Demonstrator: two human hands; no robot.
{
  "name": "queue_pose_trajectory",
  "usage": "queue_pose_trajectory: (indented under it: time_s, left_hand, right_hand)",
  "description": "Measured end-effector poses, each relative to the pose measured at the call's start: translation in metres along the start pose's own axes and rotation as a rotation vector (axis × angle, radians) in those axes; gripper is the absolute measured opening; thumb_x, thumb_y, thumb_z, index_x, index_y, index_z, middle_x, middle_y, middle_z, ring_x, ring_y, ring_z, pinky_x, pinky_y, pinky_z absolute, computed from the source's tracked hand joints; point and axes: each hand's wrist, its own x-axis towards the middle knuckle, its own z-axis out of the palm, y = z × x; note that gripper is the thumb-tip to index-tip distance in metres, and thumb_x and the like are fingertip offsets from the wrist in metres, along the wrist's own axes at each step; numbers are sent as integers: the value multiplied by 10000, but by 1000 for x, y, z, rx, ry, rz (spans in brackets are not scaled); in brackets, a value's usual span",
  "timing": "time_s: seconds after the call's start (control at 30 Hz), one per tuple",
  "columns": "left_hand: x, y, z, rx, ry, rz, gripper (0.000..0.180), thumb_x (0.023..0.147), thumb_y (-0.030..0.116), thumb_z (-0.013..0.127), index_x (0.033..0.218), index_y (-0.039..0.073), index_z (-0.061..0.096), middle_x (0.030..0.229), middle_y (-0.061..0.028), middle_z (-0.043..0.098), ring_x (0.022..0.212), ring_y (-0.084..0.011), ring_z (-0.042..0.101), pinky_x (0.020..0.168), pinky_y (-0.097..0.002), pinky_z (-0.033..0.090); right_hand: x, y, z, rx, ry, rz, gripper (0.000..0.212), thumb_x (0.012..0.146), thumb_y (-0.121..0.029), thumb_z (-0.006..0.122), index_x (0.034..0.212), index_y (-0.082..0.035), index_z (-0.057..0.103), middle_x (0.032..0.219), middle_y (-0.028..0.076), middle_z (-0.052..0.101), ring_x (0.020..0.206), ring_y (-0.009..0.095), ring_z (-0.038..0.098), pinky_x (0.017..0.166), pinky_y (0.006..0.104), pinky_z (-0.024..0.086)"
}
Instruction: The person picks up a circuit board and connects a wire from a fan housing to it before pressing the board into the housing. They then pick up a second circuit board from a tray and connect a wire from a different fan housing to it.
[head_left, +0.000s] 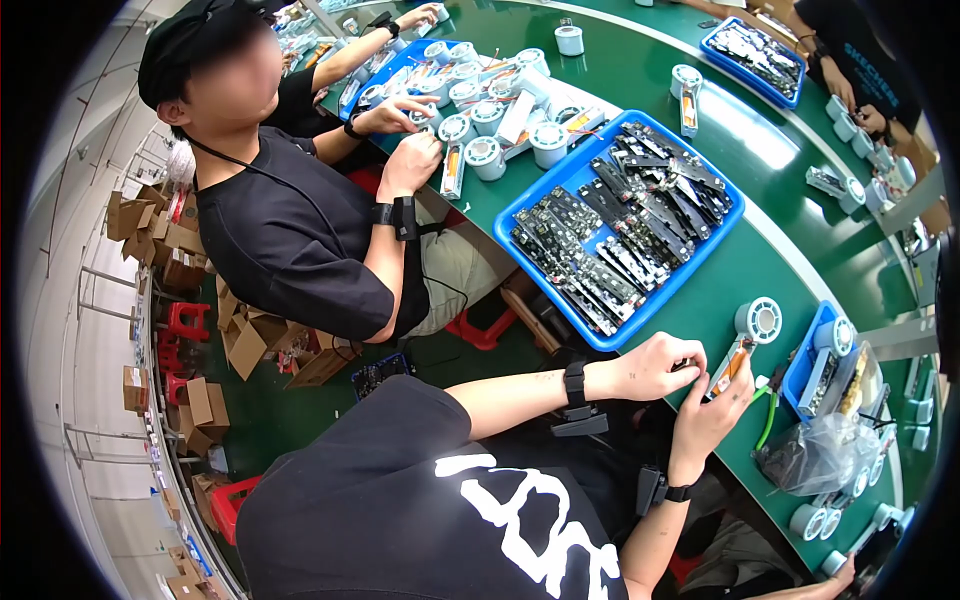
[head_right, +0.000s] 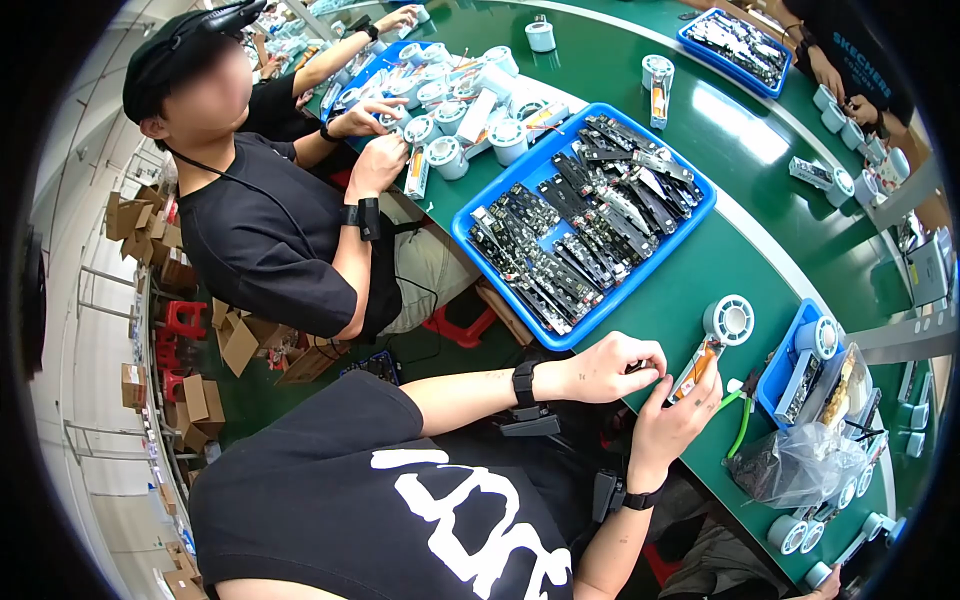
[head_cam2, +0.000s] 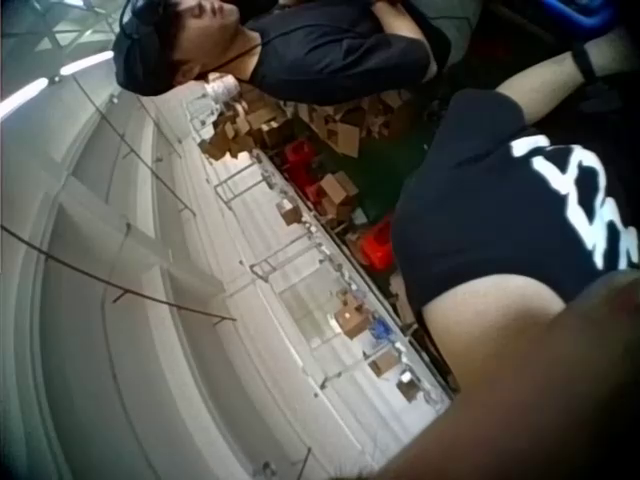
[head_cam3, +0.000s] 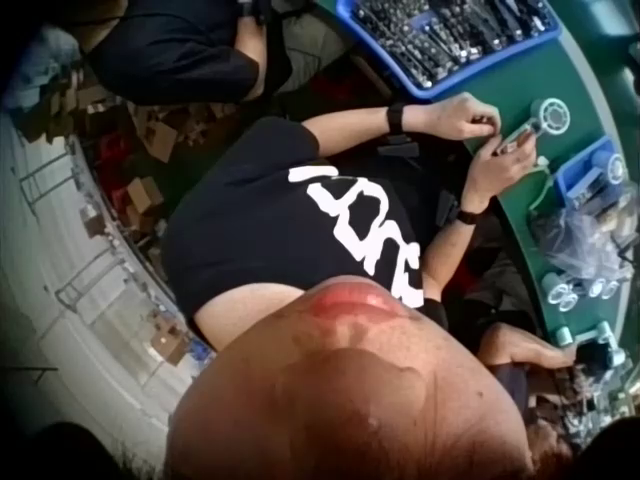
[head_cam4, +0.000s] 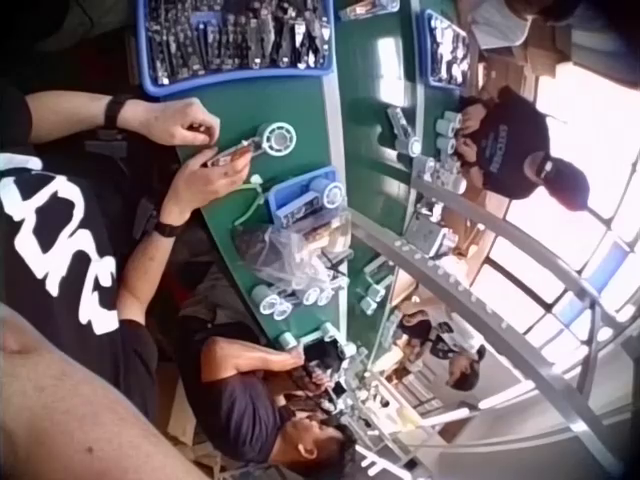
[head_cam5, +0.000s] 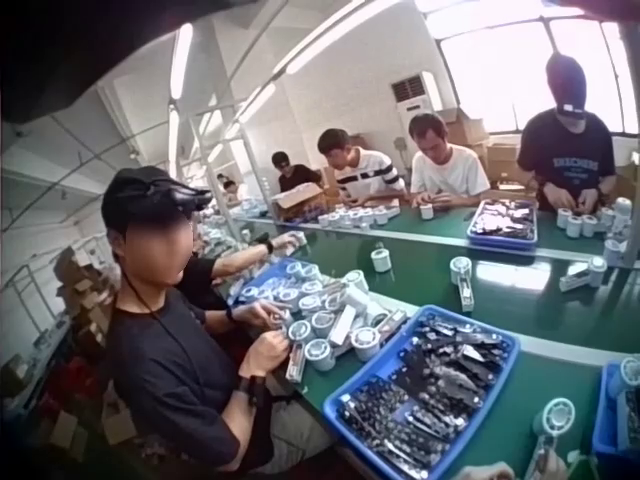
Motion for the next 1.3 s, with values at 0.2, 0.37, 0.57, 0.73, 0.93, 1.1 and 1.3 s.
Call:
queue_pose_trajectory:
  time_s: [0.2,0.37,0.57,0.73,0.93,1.1,1.3]
  left_hand:
    - [-1,-4,2,-7,21,48,113,893,79,625,953,-7,664,719,-114,651,592,-190,601,570,-314,459]
    - [-1,-3,1,-11,27,53,113,892,79,623,953,-8,664,734,-116,660,606,-195,609,575,-316,463]
    - [-2,-3,3,1,26,59,114,886,77,627,951,-8,663,749,-117,668,620,-197,616,584,-318,468]
    - [4,0,6,-19,-5,54,105,886,71,629,950,-5,664,741,-115,660,622,-186,614,587,-317,469]
    - [-1,-11,0,-8,59,59,167,941,81,615,1088,20,666,743,-51,623,584,-130,573,539,-282,447]
    - [3,29,-21,-793,181,-348,384,983,93,572,1358,47,505,724,12,513,503,-65,441,445,-221,355]
    - [8,33,-36,-1066,151,-523,415,1014,86,509,1416,26,427,705,29,456,471,-44,352,409,-201,287]
  right_hand:
    - [0,-1,-1,15,-6,4,579,901,-44,655,1438,3,445,1343,225,527,1262,419,492,1066,485,391]
    - [0,-2,0,22,-3,12,577,899,-44,657,1435,3,448,1341,226,528,1262,420,491,1062,484,394]
    - [-1,0,0,19,-6,14,585,893,-43,662,1436,4,448,1339,228,530,1260,422,493,1059,484,399]
    - [1,4,-5,-4,2,38,590,883,-36,665,1429,11,447,1330,230,535,1256,419,498,1062,481,399]
    - [1,-2,0,2,1,14,602,872,-32,669,1426,19,438,1340,240,514,1259,419,494,1064,483,398]
    - [-1,-1,-2,24,-20,42,626,863,-33,677,1433,19,425,1350,246,490,1262,426,484,1066,488,397]
    - [2,1,-4,56,-45,56,644,854,-43,692,1436,17,422,1343,244,491,1261,431,477,1072,490,388]
